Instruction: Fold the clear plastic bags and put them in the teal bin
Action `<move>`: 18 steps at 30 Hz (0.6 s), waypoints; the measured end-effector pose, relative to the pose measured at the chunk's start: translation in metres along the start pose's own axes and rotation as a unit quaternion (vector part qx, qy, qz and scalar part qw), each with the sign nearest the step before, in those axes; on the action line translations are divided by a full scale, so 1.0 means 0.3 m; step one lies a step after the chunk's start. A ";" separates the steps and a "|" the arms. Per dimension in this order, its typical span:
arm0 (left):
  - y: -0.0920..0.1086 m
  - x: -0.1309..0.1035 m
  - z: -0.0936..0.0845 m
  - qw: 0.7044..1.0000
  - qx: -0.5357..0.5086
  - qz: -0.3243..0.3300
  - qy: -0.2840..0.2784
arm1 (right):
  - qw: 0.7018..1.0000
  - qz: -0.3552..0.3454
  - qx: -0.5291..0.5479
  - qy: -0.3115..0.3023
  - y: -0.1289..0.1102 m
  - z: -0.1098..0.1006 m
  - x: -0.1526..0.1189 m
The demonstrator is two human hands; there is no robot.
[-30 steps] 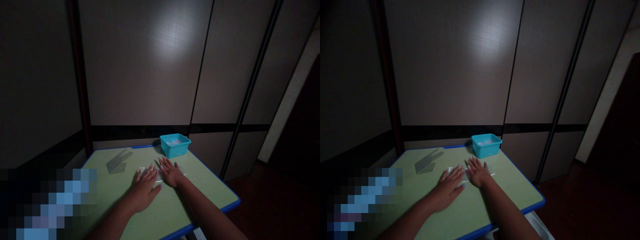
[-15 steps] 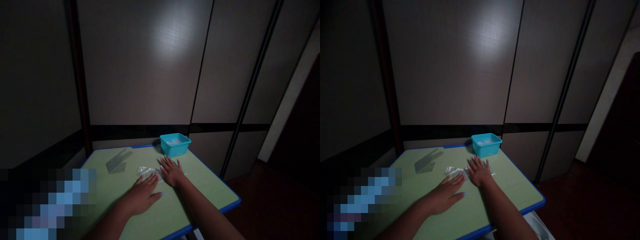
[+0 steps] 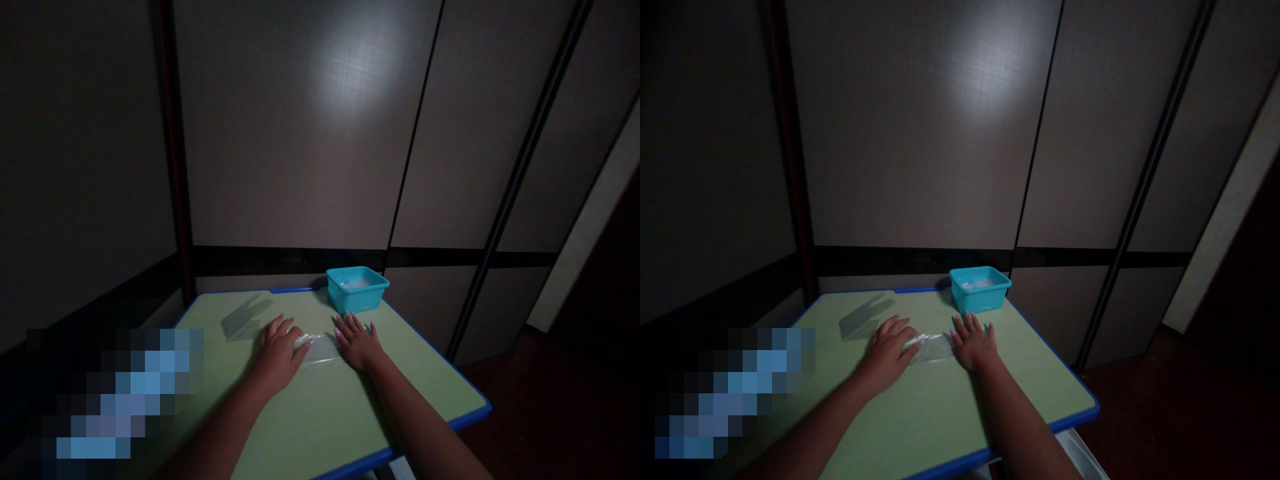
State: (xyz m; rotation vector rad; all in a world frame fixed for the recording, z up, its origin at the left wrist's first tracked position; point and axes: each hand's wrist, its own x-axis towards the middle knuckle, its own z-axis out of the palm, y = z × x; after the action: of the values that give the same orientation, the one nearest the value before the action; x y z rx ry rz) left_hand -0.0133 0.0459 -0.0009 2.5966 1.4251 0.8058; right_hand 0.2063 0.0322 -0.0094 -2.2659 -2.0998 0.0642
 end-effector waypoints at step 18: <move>-0.093 0.036 0.024 0.995 0.019 -0.090 -0.027 | 0.999 -0.029 0.016 -0.006 0.001 -0.011 -0.012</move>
State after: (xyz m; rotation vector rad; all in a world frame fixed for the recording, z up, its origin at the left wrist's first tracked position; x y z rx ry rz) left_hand -0.0266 0.0717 -0.0111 2.4507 1.6452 0.6866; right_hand 0.2064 0.0286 -0.0061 -2.1898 -2.1534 0.1075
